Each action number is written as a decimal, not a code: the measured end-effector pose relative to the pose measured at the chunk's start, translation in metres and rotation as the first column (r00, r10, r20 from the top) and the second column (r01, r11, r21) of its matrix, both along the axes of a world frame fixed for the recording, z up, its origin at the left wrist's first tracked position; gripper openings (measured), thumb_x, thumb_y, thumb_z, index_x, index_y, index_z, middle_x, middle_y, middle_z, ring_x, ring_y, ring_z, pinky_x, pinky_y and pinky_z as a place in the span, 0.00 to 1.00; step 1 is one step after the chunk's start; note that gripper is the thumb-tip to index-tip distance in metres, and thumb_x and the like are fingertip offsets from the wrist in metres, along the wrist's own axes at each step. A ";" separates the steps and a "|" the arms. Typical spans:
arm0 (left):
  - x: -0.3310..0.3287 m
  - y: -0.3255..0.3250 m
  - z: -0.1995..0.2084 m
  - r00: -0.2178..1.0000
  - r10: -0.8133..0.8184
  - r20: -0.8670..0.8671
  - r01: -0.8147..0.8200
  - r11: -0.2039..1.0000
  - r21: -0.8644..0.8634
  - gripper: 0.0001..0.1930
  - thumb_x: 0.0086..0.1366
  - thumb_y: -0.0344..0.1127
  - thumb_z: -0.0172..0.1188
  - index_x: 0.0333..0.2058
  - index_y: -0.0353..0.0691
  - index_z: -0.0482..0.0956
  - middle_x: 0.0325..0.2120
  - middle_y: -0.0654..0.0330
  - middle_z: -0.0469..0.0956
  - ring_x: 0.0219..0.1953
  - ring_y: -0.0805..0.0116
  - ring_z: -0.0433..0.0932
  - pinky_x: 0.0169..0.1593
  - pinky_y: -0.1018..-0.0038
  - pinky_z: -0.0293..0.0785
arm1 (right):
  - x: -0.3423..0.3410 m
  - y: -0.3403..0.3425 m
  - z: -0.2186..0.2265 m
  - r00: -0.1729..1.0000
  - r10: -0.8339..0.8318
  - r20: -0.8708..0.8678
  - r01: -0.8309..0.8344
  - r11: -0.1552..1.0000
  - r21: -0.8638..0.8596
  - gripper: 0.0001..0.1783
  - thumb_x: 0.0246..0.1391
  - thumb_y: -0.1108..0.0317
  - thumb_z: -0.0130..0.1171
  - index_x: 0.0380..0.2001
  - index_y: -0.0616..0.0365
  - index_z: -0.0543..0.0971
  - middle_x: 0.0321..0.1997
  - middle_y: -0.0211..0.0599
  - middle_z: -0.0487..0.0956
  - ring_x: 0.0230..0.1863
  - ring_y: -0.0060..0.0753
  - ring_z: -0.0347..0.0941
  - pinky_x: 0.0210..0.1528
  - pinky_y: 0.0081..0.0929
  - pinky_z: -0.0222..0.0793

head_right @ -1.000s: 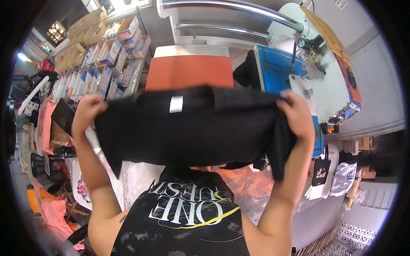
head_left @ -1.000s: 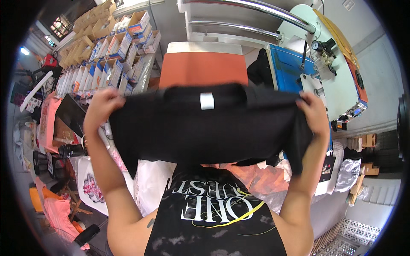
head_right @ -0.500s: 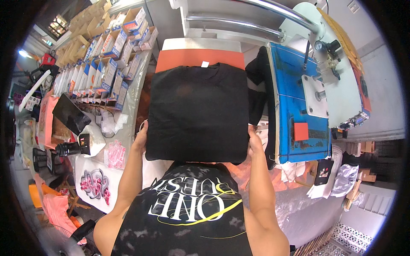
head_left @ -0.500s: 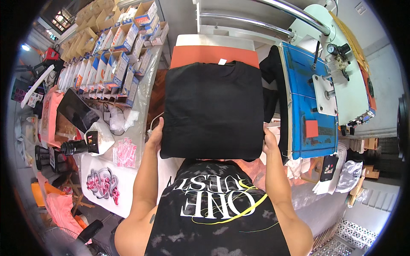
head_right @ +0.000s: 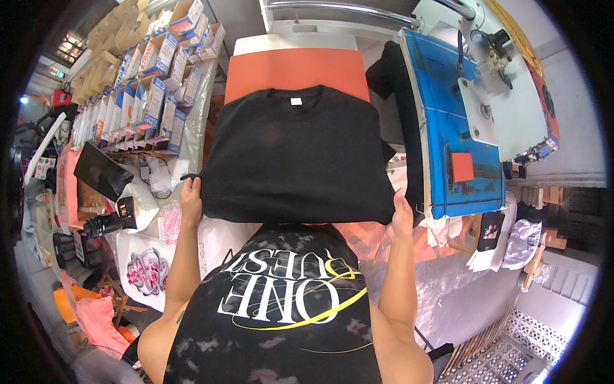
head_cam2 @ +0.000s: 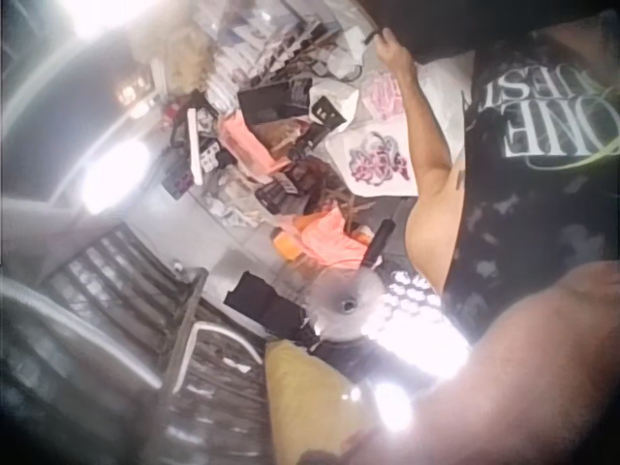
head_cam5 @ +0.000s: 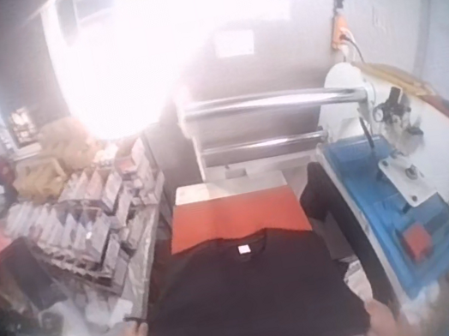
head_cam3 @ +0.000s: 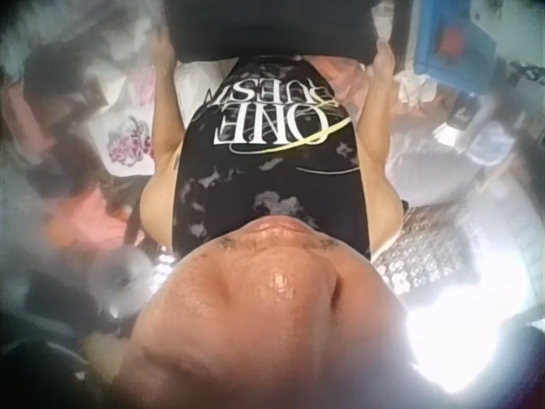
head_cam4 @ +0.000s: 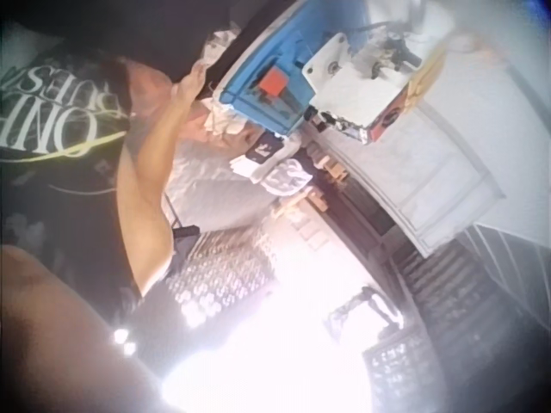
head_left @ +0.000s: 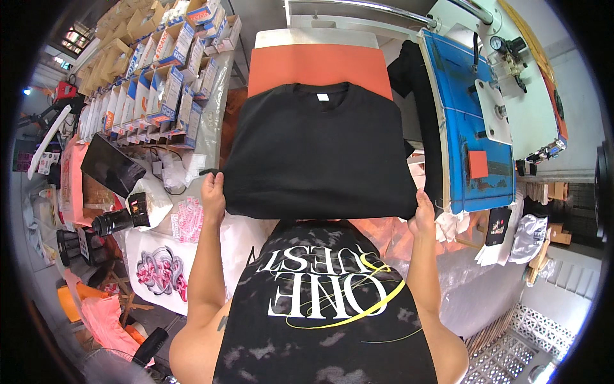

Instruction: The person aligns a black t-shirt on a heat press machine and places a transfer sheet with a medical technology design onto the chest area. They smooth the transfer, close the press, and then remove the finished shirt. The person repeats this process for a second t-shirt, handling the garments and transfer materials by hand.

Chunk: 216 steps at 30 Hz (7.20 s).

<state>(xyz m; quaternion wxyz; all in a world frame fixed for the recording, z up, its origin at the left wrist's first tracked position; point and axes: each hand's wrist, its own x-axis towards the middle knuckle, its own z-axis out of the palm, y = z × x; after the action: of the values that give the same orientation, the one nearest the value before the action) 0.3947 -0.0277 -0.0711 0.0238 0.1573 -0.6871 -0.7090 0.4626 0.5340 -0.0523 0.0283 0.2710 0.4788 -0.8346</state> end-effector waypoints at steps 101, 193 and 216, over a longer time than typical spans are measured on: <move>-0.144 0.168 0.063 0.750 -0.627 -0.212 0.130 0.454 -0.882 0.16 0.51 0.38 0.70 0.39 0.43 0.82 0.51 0.57 0.77 0.58 0.56 0.72 0.64 0.36 0.53 | -0.204 -0.227 0.055 0.562 0.824 0.073 0.178 -0.207 0.962 0.22 0.57 0.70 0.55 0.54 0.66 0.73 0.60 0.58 0.73 0.63 0.60 0.66 0.64 0.49 0.60; -0.029 -0.187 -0.045 0.848 0.469 0.247 0.005 0.459 -0.889 0.09 0.58 0.36 0.59 0.34 0.45 0.87 0.38 0.49 0.84 0.44 0.48 0.82 0.50 0.58 0.77 | -0.201 -0.238 0.029 0.698 0.715 -0.034 0.288 -0.236 0.928 0.25 0.60 0.57 0.57 0.57 0.59 0.74 0.62 0.48 0.72 0.65 0.51 0.65 0.67 0.45 0.58; -0.029 0.154 0.060 0.916 -0.330 0.227 0.003 0.573 0.820 0.07 0.67 0.32 0.63 0.41 0.41 0.76 0.34 0.60 0.81 0.33 0.69 0.82 0.37 0.74 0.78 | -0.116 -0.238 0.060 0.808 0.580 -0.104 -0.449 0.721 0.528 0.07 0.62 0.68 0.60 0.36 0.61 0.79 0.30 0.28 0.79 0.28 0.18 0.76 0.30 0.18 0.71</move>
<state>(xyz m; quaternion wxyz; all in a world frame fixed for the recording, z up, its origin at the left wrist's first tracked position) 0.3661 0.1261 -0.0110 -0.2428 0.2094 -0.2953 -0.9000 0.3464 0.2957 0.0075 0.1297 0.0114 0.7256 -0.6757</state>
